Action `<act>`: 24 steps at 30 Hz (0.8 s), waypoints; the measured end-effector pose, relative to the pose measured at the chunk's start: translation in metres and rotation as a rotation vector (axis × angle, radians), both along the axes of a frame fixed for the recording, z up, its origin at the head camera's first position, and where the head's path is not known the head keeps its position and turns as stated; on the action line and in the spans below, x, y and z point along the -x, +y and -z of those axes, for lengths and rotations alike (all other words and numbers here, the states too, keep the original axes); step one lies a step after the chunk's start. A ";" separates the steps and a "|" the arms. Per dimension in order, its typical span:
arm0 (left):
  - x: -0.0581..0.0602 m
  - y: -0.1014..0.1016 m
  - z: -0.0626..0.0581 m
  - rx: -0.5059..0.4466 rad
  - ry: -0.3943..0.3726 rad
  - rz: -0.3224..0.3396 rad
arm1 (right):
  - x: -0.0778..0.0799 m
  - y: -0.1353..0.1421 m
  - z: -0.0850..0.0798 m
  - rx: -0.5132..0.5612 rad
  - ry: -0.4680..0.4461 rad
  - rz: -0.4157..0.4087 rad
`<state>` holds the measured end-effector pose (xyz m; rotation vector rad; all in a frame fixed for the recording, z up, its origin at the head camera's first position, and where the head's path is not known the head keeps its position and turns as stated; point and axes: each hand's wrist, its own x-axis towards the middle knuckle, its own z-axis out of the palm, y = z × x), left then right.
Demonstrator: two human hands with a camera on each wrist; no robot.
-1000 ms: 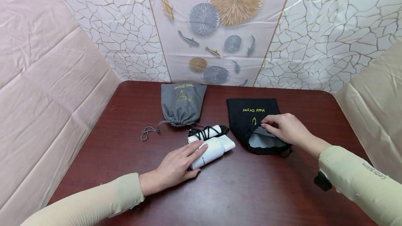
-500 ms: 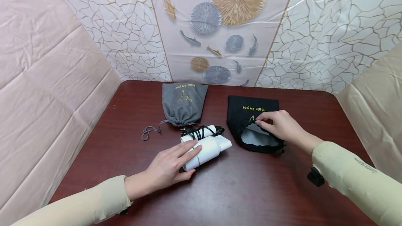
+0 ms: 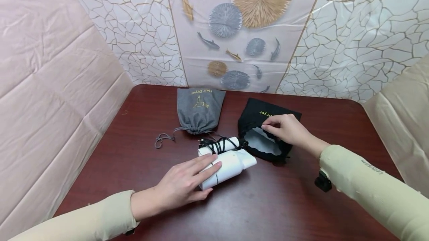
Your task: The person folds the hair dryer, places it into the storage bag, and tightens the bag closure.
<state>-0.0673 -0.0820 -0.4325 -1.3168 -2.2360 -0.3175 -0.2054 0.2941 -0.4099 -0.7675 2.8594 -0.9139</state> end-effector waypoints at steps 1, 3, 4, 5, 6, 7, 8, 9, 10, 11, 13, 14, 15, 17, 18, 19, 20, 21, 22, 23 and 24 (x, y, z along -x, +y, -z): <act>0.000 0.002 0.000 0.004 0.002 0.005 | 0.000 -0.002 0.000 0.004 -0.017 0.004; 0.001 0.006 0.001 0.015 0.006 0.007 | 0.000 -0.005 0.000 0.017 -0.052 0.011; 0.002 0.008 0.001 0.020 0.006 0.007 | 0.000 -0.006 0.000 0.023 -0.064 0.013; 0.002 0.010 0.002 0.027 0.003 0.007 | 0.000 -0.008 0.000 0.029 -0.073 0.013; 0.003 0.012 0.002 0.033 0.003 0.005 | 0.000 -0.009 0.000 0.036 -0.080 0.014; 0.004 0.014 0.002 0.039 0.002 0.003 | 0.000 -0.010 -0.001 0.044 -0.086 0.013; 0.005 0.016 0.003 0.045 0.002 -0.001 | 0.000 -0.011 -0.001 0.051 -0.090 0.012; 0.006 0.017 0.003 0.050 0.004 -0.003 | 0.000 -0.012 -0.001 0.057 -0.093 0.011; 0.006 0.019 0.003 0.054 0.001 -0.004 | 0.000 -0.013 -0.001 0.063 -0.095 0.009; 0.007 0.020 0.003 0.060 0.001 -0.007 | 0.000 -0.014 -0.002 0.068 -0.098 0.007; 0.009 0.024 0.004 0.067 0.004 -0.008 | 0.000 -0.015 -0.002 0.076 -0.103 0.006; 0.010 0.025 0.004 0.068 0.008 -0.008 | 0.000 -0.016 -0.002 0.079 -0.105 0.005; 0.012 0.027 0.005 0.069 0.011 -0.006 | 0.000 -0.017 -0.001 0.081 -0.106 0.004; 0.014 0.030 0.006 0.073 0.025 -0.006 | 0.000 -0.018 -0.001 0.084 -0.105 0.003; 0.015 0.032 0.007 0.072 0.030 -0.006 | 0.000 -0.018 -0.001 0.086 -0.105 0.002; 0.017 0.033 0.007 0.074 0.036 -0.007 | 0.000 -0.019 -0.001 0.088 -0.105 0.001; 0.018 0.035 0.008 0.079 0.044 -0.010 | 0.000 -0.019 -0.001 0.090 -0.105 0.001; 0.019 0.036 0.009 0.085 0.052 -0.013 | -0.001 -0.020 0.000 0.091 -0.106 0.002; 0.021 0.037 0.010 0.090 0.060 -0.016 | -0.001 -0.020 0.000 0.091 -0.107 0.003; 0.022 0.038 0.010 0.099 0.071 -0.021 | -0.001 -0.020 0.000 0.091 -0.110 0.003; 0.023 0.038 0.011 0.106 0.081 -0.024 | -0.001 -0.021 0.000 0.092 -0.114 0.004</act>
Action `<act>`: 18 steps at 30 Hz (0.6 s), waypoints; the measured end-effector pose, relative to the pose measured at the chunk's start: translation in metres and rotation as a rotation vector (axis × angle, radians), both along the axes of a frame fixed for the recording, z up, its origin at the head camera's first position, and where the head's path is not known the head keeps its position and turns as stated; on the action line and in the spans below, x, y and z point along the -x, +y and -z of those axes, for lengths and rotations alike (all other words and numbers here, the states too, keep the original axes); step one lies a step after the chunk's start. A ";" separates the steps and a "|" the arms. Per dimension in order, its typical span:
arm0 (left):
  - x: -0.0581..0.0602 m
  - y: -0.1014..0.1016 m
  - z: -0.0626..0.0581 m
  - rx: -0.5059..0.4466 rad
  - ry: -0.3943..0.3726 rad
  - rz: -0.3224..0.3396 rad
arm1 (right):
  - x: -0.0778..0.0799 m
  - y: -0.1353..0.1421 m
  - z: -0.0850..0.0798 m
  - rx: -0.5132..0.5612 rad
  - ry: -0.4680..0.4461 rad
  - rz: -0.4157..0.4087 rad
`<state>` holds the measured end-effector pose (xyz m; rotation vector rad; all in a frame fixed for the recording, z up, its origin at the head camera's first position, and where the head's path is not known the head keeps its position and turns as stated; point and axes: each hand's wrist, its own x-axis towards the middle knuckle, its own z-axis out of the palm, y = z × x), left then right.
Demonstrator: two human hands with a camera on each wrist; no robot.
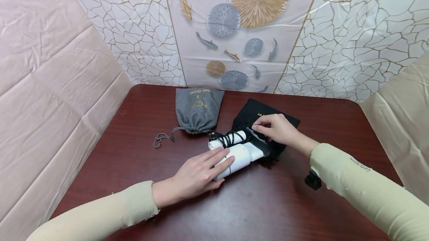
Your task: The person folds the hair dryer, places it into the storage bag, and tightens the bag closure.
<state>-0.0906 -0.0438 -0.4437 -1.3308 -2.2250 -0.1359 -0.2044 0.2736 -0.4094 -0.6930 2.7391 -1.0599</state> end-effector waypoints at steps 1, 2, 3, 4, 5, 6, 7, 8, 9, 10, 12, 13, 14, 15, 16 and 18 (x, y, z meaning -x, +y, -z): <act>0.002 0.000 0.001 0.008 0.015 -0.004 | 0.000 0.000 0.000 0.000 -0.003 0.001; 0.003 0.001 0.001 0.014 0.029 -0.009 | -0.001 0.000 0.000 0.000 -0.005 0.002; 0.005 0.001 0.002 0.018 0.042 -0.013 | -0.001 -0.001 0.000 -0.001 -0.004 0.003; 0.006 0.001 0.002 0.024 0.055 -0.019 | -0.001 -0.001 0.000 -0.002 -0.003 0.002; 0.008 0.002 0.002 0.028 0.064 -0.025 | -0.001 -0.002 -0.001 -0.001 -0.005 0.003; 0.009 0.002 0.002 0.030 0.070 -0.028 | -0.002 -0.002 -0.001 0.001 -0.006 0.003; 0.010 0.003 0.003 0.031 0.075 -0.032 | -0.002 -0.003 -0.001 0.001 -0.009 0.002; 0.011 0.003 0.003 0.032 0.081 -0.036 | -0.003 -0.004 -0.001 0.002 -0.013 0.001; 0.012 0.004 0.003 0.034 0.087 -0.037 | -0.003 -0.004 -0.001 0.002 -0.017 -0.001; 0.012 0.005 0.004 0.034 0.095 -0.038 | -0.003 -0.005 -0.001 0.004 -0.023 -0.002; 0.013 0.007 0.005 0.033 0.118 -0.036 | -0.003 -0.006 -0.001 0.006 -0.032 -0.005; 0.013 0.008 0.006 0.032 0.130 -0.037 | -0.003 -0.007 0.000 0.007 -0.035 -0.006; 0.013 0.010 0.007 0.028 0.145 -0.036 | -0.002 -0.007 0.000 0.010 -0.034 -0.007; 0.014 0.011 0.008 0.022 0.165 -0.033 | -0.002 -0.008 0.001 0.012 -0.032 -0.008; 0.014 0.012 0.009 0.020 0.181 -0.032 | -0.002 -0.009 0.001 0.017 -0.032 -0.008; 0.015 0.015 0.010 0.018 0.209 -0.031 | -0.001 -0.010 0.002 0.033 -0.040 -0.006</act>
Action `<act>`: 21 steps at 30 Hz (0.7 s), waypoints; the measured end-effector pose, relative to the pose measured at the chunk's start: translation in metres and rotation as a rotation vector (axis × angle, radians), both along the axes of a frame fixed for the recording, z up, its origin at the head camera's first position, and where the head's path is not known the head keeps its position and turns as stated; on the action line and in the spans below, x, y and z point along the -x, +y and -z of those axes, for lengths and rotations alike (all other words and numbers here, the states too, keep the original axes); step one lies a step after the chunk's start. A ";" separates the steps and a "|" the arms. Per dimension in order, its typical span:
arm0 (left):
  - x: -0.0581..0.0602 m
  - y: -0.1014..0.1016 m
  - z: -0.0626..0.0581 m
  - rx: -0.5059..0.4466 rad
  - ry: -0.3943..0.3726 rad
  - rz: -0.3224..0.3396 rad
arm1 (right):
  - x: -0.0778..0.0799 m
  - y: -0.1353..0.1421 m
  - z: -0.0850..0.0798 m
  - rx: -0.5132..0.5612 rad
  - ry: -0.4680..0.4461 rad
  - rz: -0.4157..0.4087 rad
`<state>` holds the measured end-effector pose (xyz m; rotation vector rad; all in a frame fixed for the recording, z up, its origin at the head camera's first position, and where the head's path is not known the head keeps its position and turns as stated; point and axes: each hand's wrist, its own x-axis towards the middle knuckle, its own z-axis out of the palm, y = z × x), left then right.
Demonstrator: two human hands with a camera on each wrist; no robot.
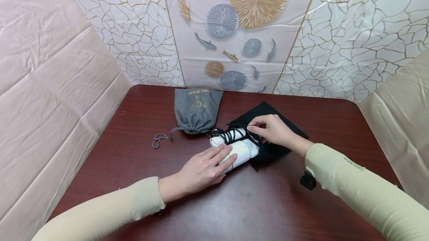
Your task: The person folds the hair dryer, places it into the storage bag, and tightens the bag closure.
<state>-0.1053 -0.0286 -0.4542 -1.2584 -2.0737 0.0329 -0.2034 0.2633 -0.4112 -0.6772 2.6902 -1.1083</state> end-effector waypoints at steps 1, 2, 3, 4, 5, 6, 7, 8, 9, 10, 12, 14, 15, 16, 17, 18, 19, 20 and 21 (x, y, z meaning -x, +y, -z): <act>0.000 0.001 0.001 0.003 0.010 0.001 | 0.000 -0.001 0.000 0.007 -0.005 0.002; 0.001 0.002 0.001 0.006 0.021 0.001 | 0.001 -0.003 0.000 0.015 -0.013 0.005; 0.001 0.003 0.002 0.011 0.026 0.002 | 0.001 -0.004 0.000 0.022 -0.022 0.007; 0.001 0.003 0.002 0.017 0.027 0.001 | 0.000 -0.005 0.000 0.031 -0.031 0.011; 0.002 0.004 0.002 0.023 0.032 -0.001 | 0.000 -0.006 0.000 0.038 -0.039 0.015; 0.002 0.005 0.002 0.029 0.037 -0.003 | 0.000 -0.007 0.000 0.043 -0.044 0.017; 0.003 0.005 0.002 0.034 0.042 -0.004 | 0.000 -0.008 0.000 0.046 -0.050 0.021; 0.004 0.006 0.002 0.038 0.047 -0.007 | 0.000 -0.008 0.000 0.052 -0.054 0.023; 0.005 0.006 0.002 0.042 0.048 -0.010 | 0.000 -0.009 0.001 0.057 -0.058 0.024; 0.006 0.006 0.001 0.045 0.051 -0.014 | 0.000 -0.009 0.001 0.062 -0.062 0.025; 0.007 0.006 0.002 0.047 0.048 -0.019 | 0.000 -0.009 0.001 0.077 -0.074 0.025; 0.009 0.006 0.002 0.039 0.035 -0.020 | 0.000 -0.010 0.000 0.090 -0.086 0.022; 0.011 0.006 0.003 0.034 0.026 -0.020 | 0.000 -0.010 0.000 0.094 -0.092 0.022; 0.012 0.006 0.004 0.029 0.020 -0.019 | 0.000 -0.011 0.000 0.099 -0.097 0.021; 0.013 0.007 0.005 0.024 0.010 -0.018 | 0.000 -0.011 0.000 0.102 -0.100 0.020; 0.014 0.007 0.005 0.020 0.001 -0.016 | 0.000 -0.012 0.000 0.102 -0.103 0.020; 0.015 0.007 0.006 0.018 -0.004 -0.016 | -0.001 -0.013 0.000 0.102 -0.104 0.020; 0.015 0.007 0.006 0.017 -0.009 -0.015 | 0.000 -0.013 0.000 0.102 -0.104 0.020; 0.016 0.007 0.007 0.018 -0.013 -0.015 | 0.000 -0.014 0.000 0.100 -0.104 0.020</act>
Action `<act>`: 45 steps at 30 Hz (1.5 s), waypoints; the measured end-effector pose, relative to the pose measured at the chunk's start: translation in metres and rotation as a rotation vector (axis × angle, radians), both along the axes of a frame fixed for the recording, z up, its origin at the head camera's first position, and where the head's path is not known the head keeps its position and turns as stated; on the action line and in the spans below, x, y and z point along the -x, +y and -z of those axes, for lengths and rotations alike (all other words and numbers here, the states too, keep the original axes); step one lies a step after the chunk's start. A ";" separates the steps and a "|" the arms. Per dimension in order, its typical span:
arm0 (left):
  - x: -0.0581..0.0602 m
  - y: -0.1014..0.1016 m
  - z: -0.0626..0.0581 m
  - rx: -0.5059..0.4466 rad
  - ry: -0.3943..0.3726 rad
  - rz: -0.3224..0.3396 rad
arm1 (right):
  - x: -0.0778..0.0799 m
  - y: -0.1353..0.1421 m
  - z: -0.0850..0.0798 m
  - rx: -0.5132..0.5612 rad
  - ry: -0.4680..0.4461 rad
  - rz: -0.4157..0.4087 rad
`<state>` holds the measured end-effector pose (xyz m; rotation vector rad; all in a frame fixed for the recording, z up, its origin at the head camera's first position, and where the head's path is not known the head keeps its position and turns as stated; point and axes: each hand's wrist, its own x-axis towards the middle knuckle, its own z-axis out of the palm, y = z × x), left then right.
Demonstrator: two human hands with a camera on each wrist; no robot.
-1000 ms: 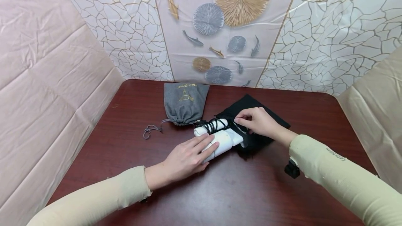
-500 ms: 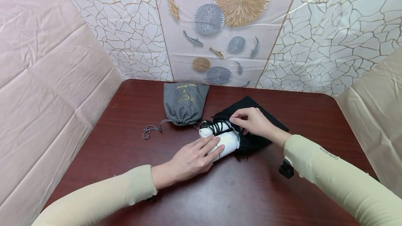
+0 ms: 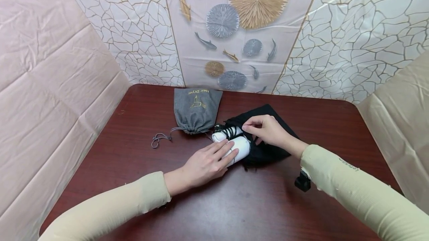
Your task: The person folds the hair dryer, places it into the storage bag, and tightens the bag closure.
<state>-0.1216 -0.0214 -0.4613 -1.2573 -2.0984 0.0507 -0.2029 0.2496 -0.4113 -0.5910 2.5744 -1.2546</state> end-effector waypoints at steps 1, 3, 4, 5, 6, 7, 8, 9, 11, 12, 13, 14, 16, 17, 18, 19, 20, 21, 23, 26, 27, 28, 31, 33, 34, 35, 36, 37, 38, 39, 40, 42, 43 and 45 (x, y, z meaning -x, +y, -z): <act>0.001 0.000 0.000 0.001 -0.002 -0.001 | 0.000 -0.001 0.000 0.000 0.001 0.000; 0.002 0.001 0.001 0.002 -0.004 -0.003 | 0.000 -0.002 0.000 0.004 0.001 -0.001; 0.003 0.001 0.002 0.001 -0.006 -0.004 | 0.000 -0.002 0.000 0.008 0.002 -0.002; 0.004 0.002 0.002 0.000 -0.006 -0.006 | 0.000 -0.002 0.000 0.013 0.001 -0.004; 0.005 0.002 0.002 -0.001 -0.006 -0.008 | 0.001 -0.003 0.000 0.017 0.000 -0.007; 0.006 0.003 0.002 -0.004 -0.006 -0.008 | 0.001 -0.003 0.000 0.021 -0.001 -0.009; 0.006 0.003 0.002 -0.006 -0.005 -0.009 | 0.001 -0.003 0.000 0.025 -0.002 -0.012; 0.007 0.004 0.002 -0.009 -0.004 -0.009 | 0.001 -0.004 -0.001 0.028 -0.004 -0.014; 0.008 0.004 0.003 -0.010 -0.007 -0.005 | 0.001 -0.004 -0.001 0.030 -0.006 -0.019; 0.008 0.005 0.003 -0.011 -0.010 -0.001 | 0.001 -0.003 -0.002 0.029 -0.006 -0.021; 0.008 0.005 0.003 -0.011 -0.011 0.003 | 0.001 -0.003 -0.002 0.028 -0.005 -0.021; 0.008 0.005 0.004 -0.009 -0.011 0.007 | 0.001 -0.003 -0.002 0.028 -0.004 -0.018; 0.009 0.005 0.005 0.000 0.000 0.019 | 0.001 -0.003 -0.002 0.028 -0.002 -0.010; 0.009 0.006 0.005 0.007 0.015 0.024 | 0.001 -0.003 -0.002 0.029 -0.001 -0.003; 0.009 0.006 0.006 0.017 0.034 0.031 | 0.002 -0.003 -0.002 0.033 -0.002 0.003; 0.009 0.006 0.006 0.030 0.058 0.038 | 0.002 -0.003 -0.002 0.039 -0.005 0.007; 0.010 0.006 0.007 0.047 0.085 0.047 | 0.002 -0.003 -0.001 0.046 -0.009 0.010; 0.011 0.006 0.008 0.065 0.110 0.057 | 0.002 -0.004 -0.001 0.051 -0.014 0.011; 0.013 0.005 0.009 0.099 0.154 0.079 | 0.003 -0.005 0.000 0.062 -0.023 0.009; 0.016 0.004 0.011 0.141 0.186 0.113 | 0.003 -0.008 0.001 0.066 -0.021 0.015; 0.017 0.004 0.011 0.148 0.189 0.121 | 0.003 -0.008 0.001 0.067 -0.017 0.020; 0.018 0.004 0.011 0.151 0.192 0.128 | 0.002 -0.009 0.000 0.068 -0.014 0.026; 0.020 0.004 0.011 0.153 0.189 0.149 | 0.001 -0.011 -0.001 0.068 -0.010 0.044; 0.021 0.004 0.010 0.141 0.163 0.160 | -0.001 -0.012 -0.001 0.069 -0.011 0.050; 0.022 0.004 0.010 0.134 0.144 0.161 | -0.002 -0.012 -0.002 0.073 -0.014 0.053; 0.022 0.003 0.010 0.128 0.117 0.162 | -0.002 -0.013 -0.002 0.084 -0.022 0.051; 0.022 0.003 0.010 0.118 0.084 0.162 | -0.003 -0.013 -0.001 0.101 -0.035 0.049; 0.023 0.003 0.010 0.110 0.048 0.160 | -0.003 -0.013 -0.001 0.117 -0.045 0.044; 0.023 0.003 0.010 0.103 0.011 0.158 | -0.003 -0.014 -0.001 0.135 -0.056 0.037; 0.023 0.003 0.010 0.099 -0.019 0.155 | -0.003 -0.014 -0.001 0.149 -0.068 0.029; 0.023 0.003 0.010 0.096 -0.044 0.155 | -0.003 -0.014 0.000 0.159 -0.079 0.020; 0.024 0.003 0.010 0.090 -0.087 0.159 | -0.003 -0.014 0.000 0.158 -0.085 0.003; 0.024 0.003 0.010 0.092 -0.099 0.160 | -0.003 -0.014 0.000 0.144 -0.077 -0.005; 0.024 0.003 0.009 0.093 -0.115 0.165 | -0.003 -0.013 -0.002 0.093 -0.048 -0.025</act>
